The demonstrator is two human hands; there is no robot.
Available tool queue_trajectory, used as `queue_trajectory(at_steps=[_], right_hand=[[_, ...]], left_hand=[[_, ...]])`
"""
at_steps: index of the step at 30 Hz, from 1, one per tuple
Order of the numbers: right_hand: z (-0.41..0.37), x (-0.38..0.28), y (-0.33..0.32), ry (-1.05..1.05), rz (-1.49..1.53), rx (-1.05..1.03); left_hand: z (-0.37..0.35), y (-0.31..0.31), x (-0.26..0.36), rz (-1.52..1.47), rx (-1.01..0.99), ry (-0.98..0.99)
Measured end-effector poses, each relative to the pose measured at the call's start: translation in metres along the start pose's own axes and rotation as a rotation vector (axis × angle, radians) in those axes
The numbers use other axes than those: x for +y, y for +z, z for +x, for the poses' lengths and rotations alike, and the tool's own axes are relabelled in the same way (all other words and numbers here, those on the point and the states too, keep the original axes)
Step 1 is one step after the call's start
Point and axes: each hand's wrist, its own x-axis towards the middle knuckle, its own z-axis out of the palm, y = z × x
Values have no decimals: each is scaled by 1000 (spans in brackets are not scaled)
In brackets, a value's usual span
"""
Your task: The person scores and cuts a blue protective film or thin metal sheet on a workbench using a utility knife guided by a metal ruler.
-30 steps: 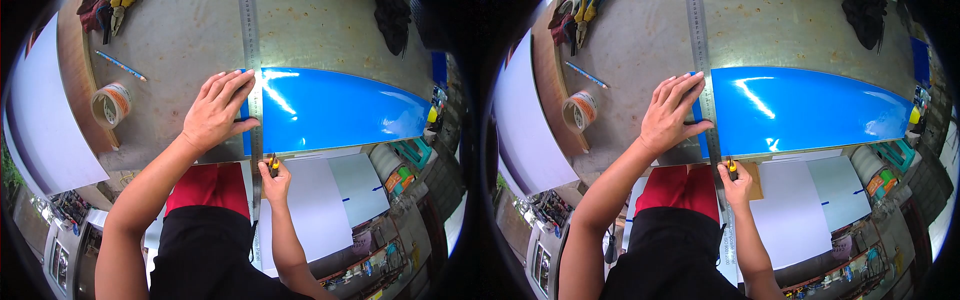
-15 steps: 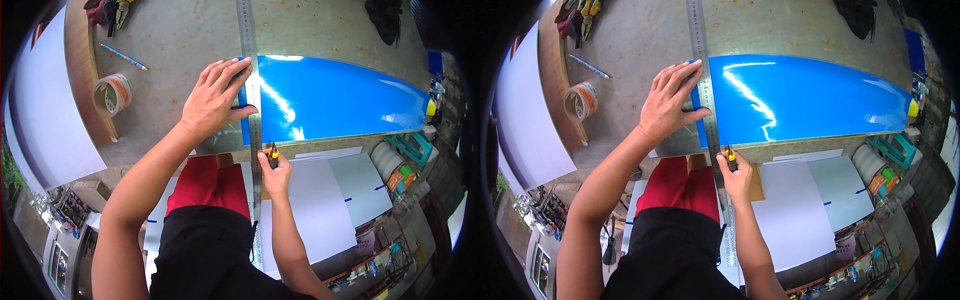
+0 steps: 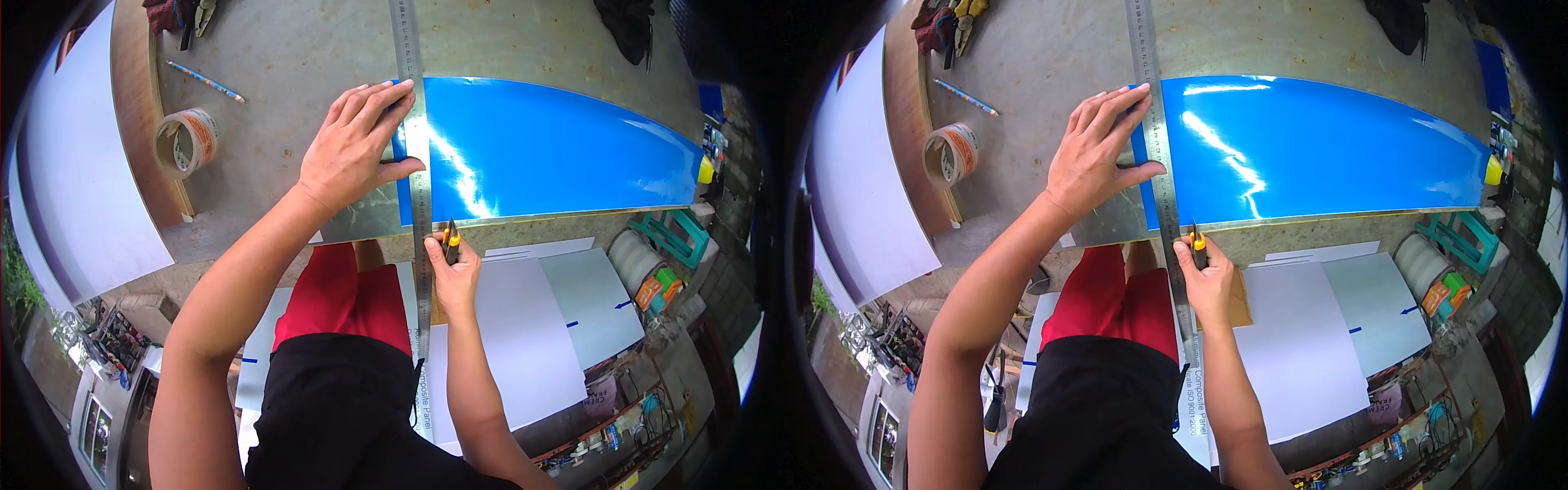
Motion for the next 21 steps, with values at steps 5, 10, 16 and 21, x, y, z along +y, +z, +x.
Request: queue_trajectory(at_steps=[5,10,16,21], right_hand=[[0,-3,0,-21,-41,33],[2,2,0,-40,-12,11],[3,-4,2,-32,38,1],[4,-4,1,-59,8,-5]], left_hand=[[-2,3,-3,4,9,20],[-4,9,-6,18,64,49],[-4,13,-7,57,89,46],[2,-8,-1,-39,-138,2]])
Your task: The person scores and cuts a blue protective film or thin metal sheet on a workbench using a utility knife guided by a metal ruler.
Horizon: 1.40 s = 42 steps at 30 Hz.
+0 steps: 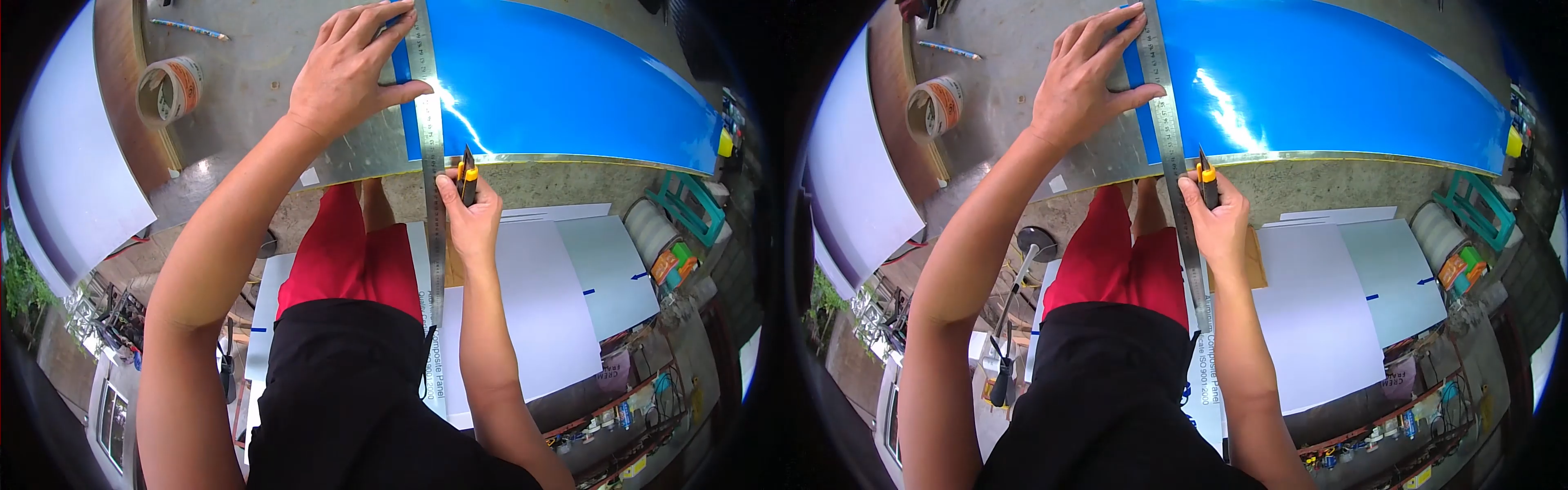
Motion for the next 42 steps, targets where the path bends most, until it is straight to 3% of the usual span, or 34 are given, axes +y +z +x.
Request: queue_trajectory(at_steps=[42], right_hand=[[1,-1,0,37,19,21]], left_hand=[[-1,3,-2,32,82,28]])
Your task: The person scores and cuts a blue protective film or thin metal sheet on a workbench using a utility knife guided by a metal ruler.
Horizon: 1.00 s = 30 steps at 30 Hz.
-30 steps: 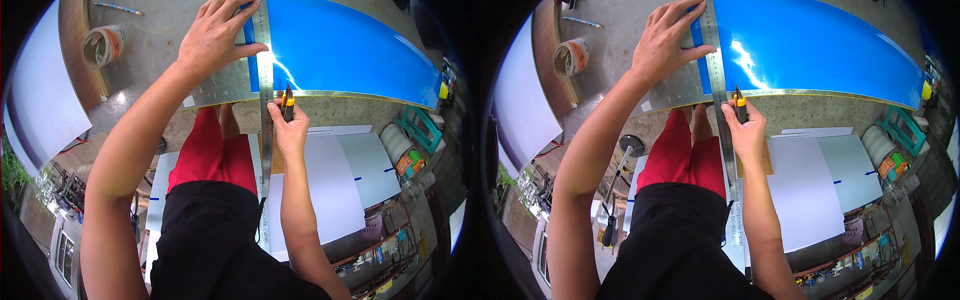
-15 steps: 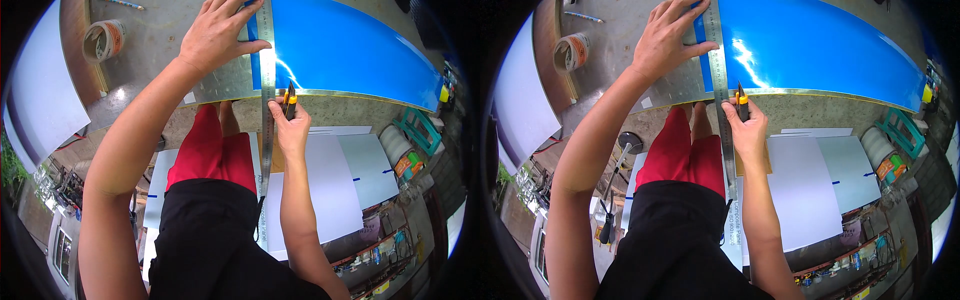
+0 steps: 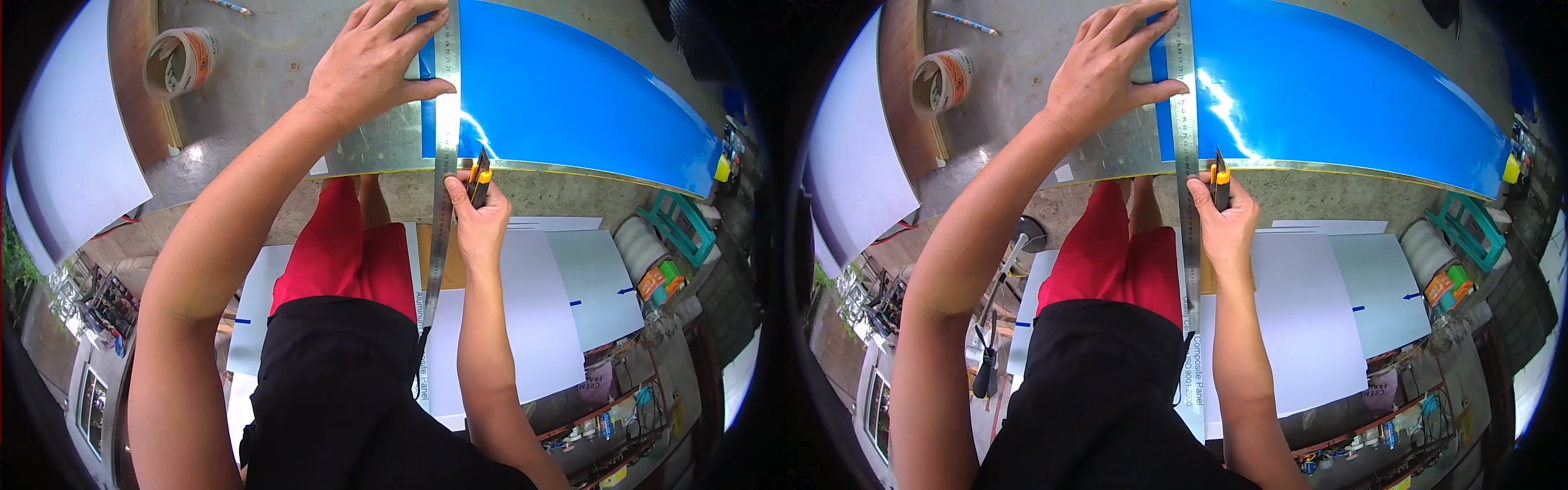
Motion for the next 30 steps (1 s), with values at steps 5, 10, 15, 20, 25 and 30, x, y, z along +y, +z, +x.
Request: queue_trajectory(at_steps=[5,10,15,20,25,30], right_hand=[[0,-2,1,-1,-14,5],[0,1,1,3,9,11],[-1,-2,1,-9,-16,-2],[-1,-3,1,-16,-10,0],[-1,-3,-2,-4,-53,-17],[-1,-7,-2,8,-39,-23]], left_hand=[[1,0,-1,1,-15,4],[0,0,-1,3,-13,9],[0,-1,0,-23,-10,-3],[-4,18,-2,68,146,-4],[-4,14,0,30,124,-11],[-1,8,2,6,114,-15]])
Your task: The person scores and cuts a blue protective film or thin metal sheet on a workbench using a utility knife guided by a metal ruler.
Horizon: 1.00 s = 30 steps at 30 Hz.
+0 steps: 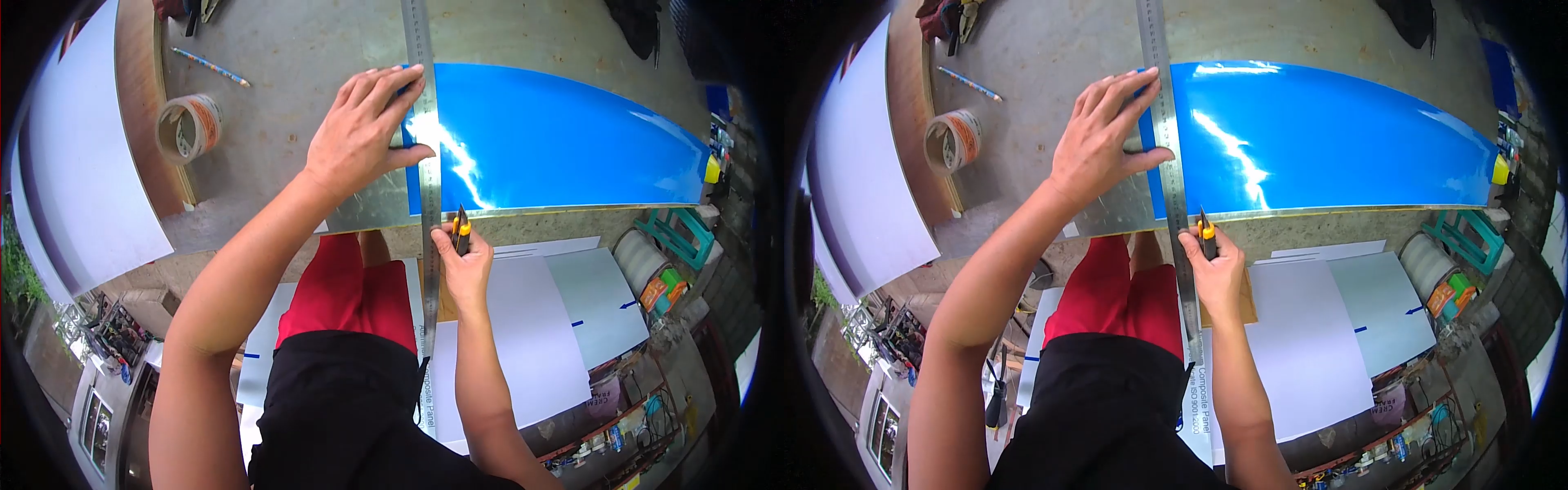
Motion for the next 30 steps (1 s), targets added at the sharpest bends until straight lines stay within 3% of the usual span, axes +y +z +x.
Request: queue_trajectory(at_steps=[30], right_hand=[[-3,-4,-2,75,-8,-10]], left_hand=[[4,-8,2,-5,-124,-42]])
